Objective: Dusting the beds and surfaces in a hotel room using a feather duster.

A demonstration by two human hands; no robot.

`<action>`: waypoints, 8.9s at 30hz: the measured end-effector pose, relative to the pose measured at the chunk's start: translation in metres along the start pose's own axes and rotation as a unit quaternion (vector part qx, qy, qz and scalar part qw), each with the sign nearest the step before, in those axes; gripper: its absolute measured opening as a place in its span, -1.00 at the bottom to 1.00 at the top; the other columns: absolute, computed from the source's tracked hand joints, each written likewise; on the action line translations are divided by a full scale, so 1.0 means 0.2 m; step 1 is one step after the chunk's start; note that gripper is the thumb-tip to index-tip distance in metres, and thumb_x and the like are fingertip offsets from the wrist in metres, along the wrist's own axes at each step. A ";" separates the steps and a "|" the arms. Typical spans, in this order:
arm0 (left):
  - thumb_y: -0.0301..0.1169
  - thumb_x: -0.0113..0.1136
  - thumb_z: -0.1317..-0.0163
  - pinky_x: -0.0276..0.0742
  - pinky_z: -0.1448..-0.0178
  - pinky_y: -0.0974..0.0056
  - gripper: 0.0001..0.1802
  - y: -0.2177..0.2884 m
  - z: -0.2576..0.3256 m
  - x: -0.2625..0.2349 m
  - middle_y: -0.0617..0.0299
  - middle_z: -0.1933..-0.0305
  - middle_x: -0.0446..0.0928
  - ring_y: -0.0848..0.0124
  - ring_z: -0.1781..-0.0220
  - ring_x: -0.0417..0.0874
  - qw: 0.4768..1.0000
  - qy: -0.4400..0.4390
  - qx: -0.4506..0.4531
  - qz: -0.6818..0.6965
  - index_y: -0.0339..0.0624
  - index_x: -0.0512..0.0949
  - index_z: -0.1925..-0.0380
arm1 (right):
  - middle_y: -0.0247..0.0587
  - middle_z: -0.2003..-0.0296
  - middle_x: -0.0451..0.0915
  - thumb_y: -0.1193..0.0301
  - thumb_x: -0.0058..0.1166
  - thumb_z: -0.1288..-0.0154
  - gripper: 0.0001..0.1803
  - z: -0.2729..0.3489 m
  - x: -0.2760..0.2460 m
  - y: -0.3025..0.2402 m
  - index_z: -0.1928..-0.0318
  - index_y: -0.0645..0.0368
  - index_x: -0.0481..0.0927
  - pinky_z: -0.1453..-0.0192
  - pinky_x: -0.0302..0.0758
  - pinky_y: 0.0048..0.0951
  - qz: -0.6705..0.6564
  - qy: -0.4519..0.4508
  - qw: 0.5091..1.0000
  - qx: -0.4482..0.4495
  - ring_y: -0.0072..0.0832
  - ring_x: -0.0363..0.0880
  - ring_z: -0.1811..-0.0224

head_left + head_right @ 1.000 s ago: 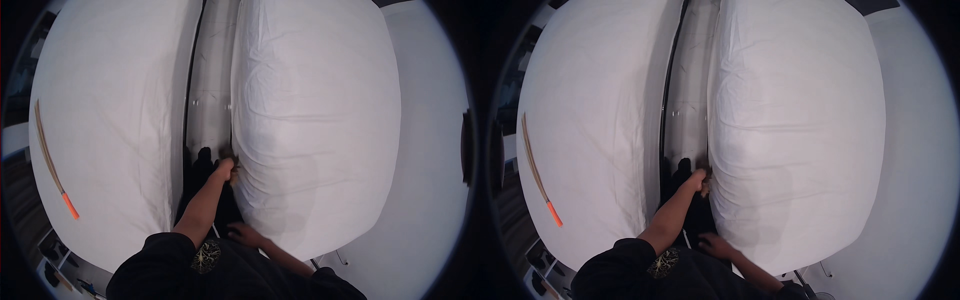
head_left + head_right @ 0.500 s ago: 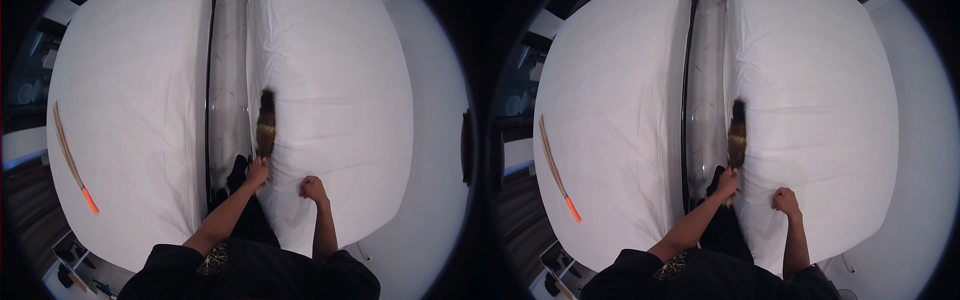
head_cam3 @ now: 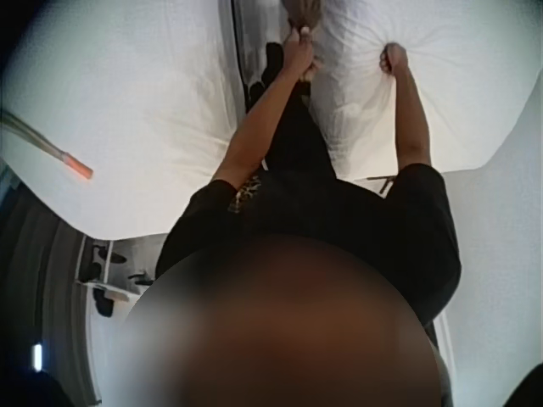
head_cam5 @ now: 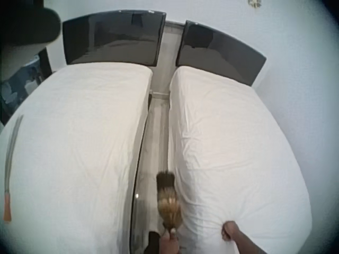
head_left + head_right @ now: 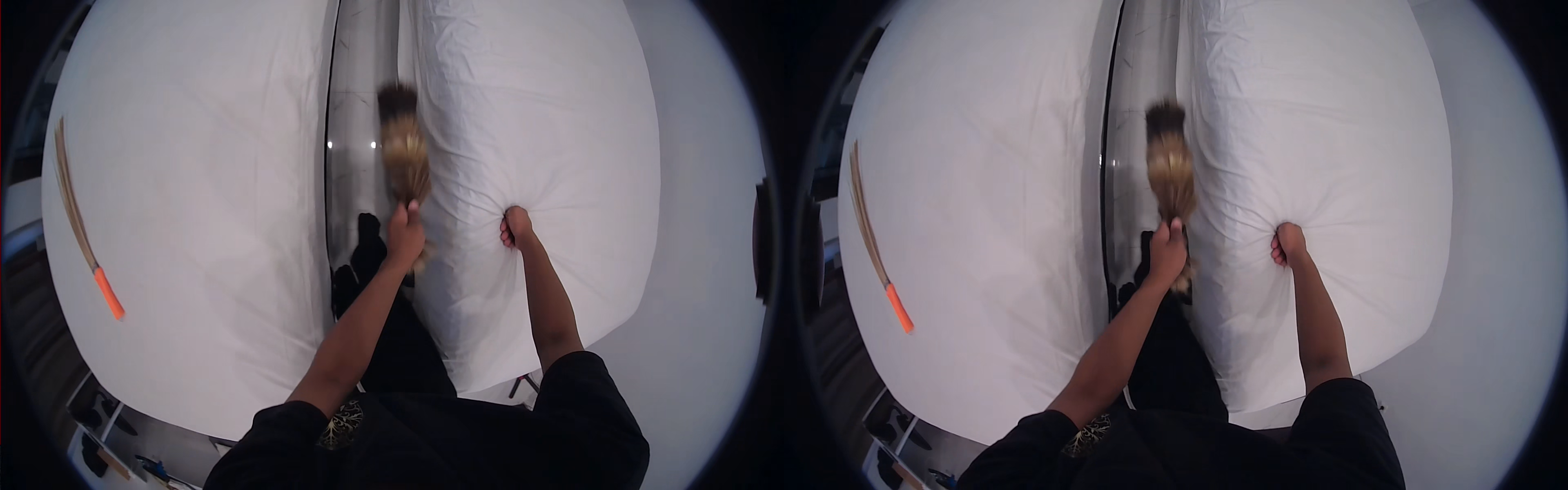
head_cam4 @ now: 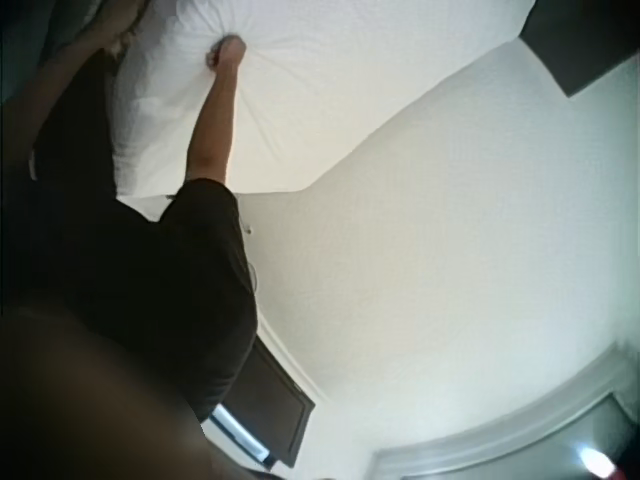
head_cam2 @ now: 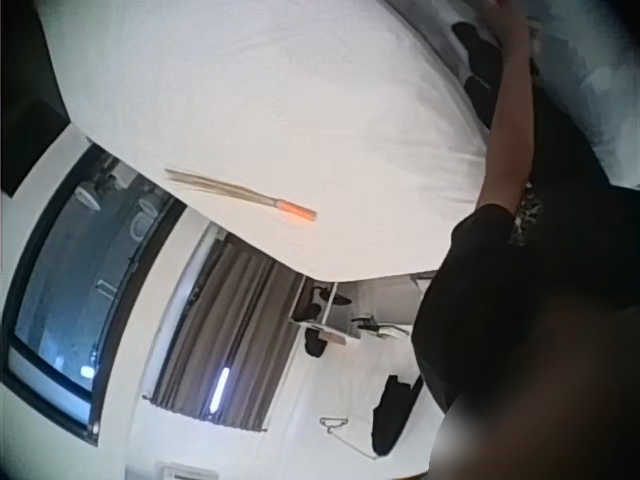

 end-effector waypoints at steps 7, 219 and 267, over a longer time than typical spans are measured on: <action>-0.30 -0.22 -0.25 0.31 0.06 0.10 -0.65 -0.24 0.12 0.28 -0.17 0.17 0.45 -0.04 0.07 0.42 0.974 -0.093 -0.207 -0.023 -0.32 0.36 0.08 | -0.10 0.83 0.31 0.34 -0.36 0.03 -0.73 -0.02 -0.03 -0.04 0.72 0.20 0.30 0.79 0.15 -0.31 0.026 -0.004 1.000 0.008 -0.32 0.22 0.87; -0.14 0.09 -0.04 -0.18 -0.36 0.11 -0.19 -0.92 2.16 -1.52 -0.26 -0.32 -0.30 -0.04 -0.37 -0.25 0.887 -0.014 -0.076 -0.455 -0.30 0.01 -0.22 | 0.01 0.40 0.50 0.41 -0.22 -0.17 -0.87 1.00 0.34 2.10 0.29 0.15 0.35 0.27 0.38 -0.08 0.070 0.153 0.902 -0.398 0.00 0.46 0.30; -0.35 0.04 -0.13 0.34 -0.03 0.22 -0.64 0.09 0.90 0.12 0.02 0.09 0.44 0.20 0.08 0.46 0.651 -0.519 0.235 -0.502 -0.29 0.38 0.08 | -0.03 0.32 0.47 0.42 -0.31 -0.20 -0.74 0.39 1.05 1.83 0.29 0.26 0.48 0.26 0.40 -0.29 -0.776 0.024 0.593 0.213 -0.21 0.48 0.31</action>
Point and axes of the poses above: each hand's wrist, its own z-axis away from the middle knuckle, its own x-axis out of the palm, y = z × x, the point moved 5 cm from there along -z, towards the middle knuckle
